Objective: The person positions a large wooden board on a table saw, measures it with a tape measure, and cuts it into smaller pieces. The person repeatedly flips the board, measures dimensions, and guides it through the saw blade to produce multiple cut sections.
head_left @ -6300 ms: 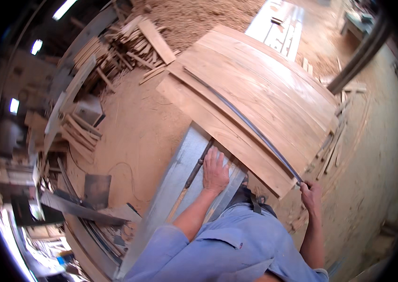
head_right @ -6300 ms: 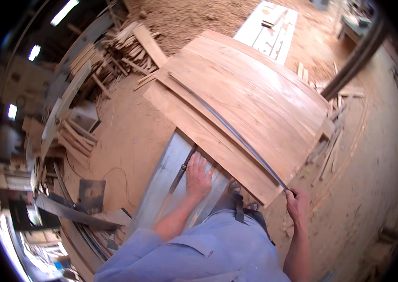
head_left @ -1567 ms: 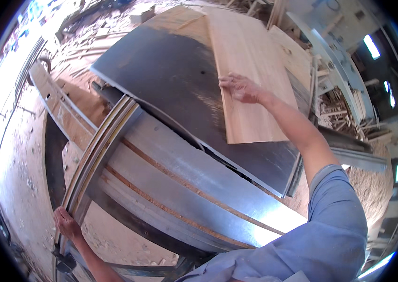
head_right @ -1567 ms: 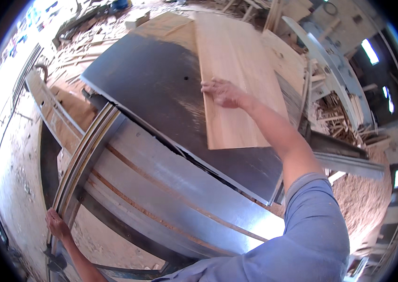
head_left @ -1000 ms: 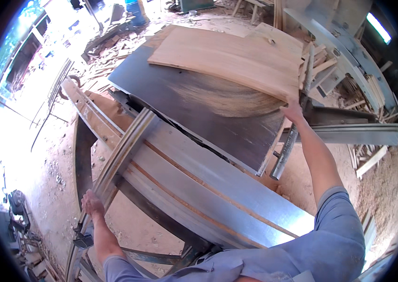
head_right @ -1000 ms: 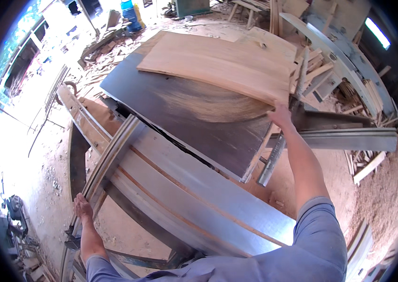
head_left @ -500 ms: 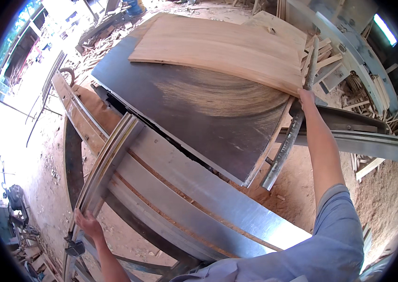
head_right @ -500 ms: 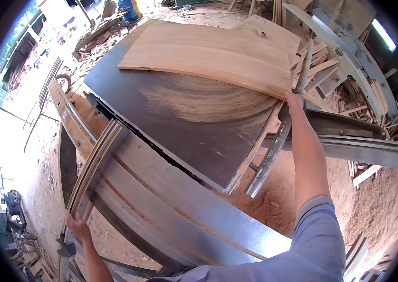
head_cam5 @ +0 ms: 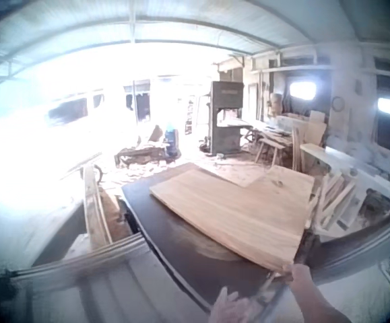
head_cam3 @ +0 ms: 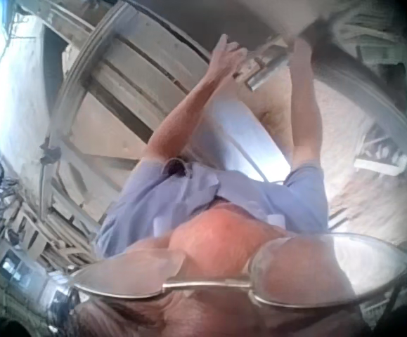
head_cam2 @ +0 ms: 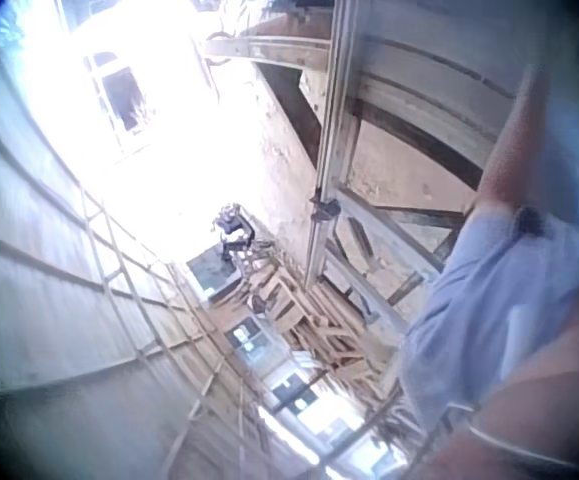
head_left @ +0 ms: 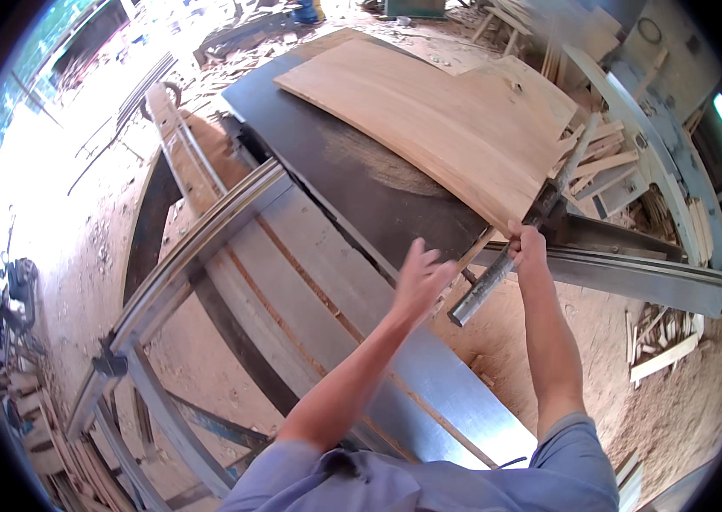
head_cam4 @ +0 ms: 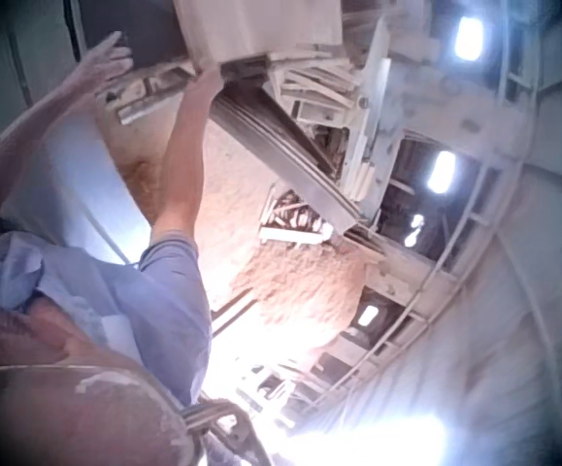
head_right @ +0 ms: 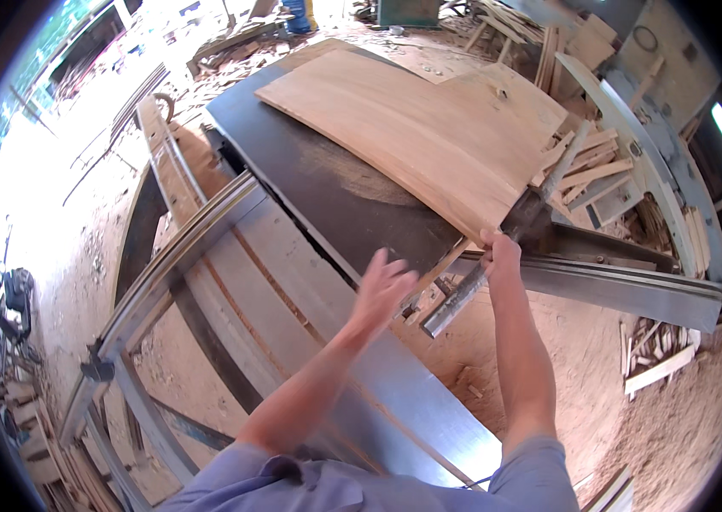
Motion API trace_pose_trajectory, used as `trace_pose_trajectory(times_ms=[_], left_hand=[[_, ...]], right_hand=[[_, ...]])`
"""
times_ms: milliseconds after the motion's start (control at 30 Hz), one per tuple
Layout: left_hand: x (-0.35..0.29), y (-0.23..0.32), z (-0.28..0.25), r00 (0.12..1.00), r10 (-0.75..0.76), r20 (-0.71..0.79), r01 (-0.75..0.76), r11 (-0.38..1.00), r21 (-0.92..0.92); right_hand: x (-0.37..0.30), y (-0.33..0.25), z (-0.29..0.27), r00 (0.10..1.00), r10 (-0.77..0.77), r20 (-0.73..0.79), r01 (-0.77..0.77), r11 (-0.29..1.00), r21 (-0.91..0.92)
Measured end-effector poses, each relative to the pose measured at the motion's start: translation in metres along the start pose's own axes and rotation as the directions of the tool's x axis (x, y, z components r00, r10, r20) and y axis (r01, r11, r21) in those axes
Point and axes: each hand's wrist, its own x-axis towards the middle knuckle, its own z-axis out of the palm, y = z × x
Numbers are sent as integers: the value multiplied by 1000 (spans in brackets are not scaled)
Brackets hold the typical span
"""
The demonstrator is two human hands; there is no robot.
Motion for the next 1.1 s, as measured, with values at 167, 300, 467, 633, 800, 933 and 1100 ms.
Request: trace_pose_trajectory(times_ms=[167, 300, 467, 633, 800, 933, 1100], left_hand=[[14, 17, 90, 935, -343, 93, 355, 916, -188], [11, -31, 119, 996, -64, -60, 39, 933, -358], [-84, -10, 140, 976, -168, -140, 132, 963, -235], [-166, -1, 110, 966, -248, 70, 257, 904, -342], [-195, 28, 60, 965, -227, 132, 260, 904, -341], [-202, 42, 18, 951, -290, 112, 309, 915, -260], [-226, 57, -27, 931, -332, 151, 352, 926, -134]], right_hand=[[-89, -12, -37, 996, -40, -81, 42, 999, 23], [-156, 1, -63, 998, -64, -25, 65, 998, 4], [-239, 16, -109, 995, -88, -55, 87, 996, -14], [-341, 59, -148, 977, -200, -73, 199, 980, -23], [-393, 63, -186, 940, -340, -13, 340, 935, 100], [-348, 28, -207, 982, -79, -170, 144, 900, 411], [-290, 7, -200, 995, -10, 99, -52, 798, 600]])
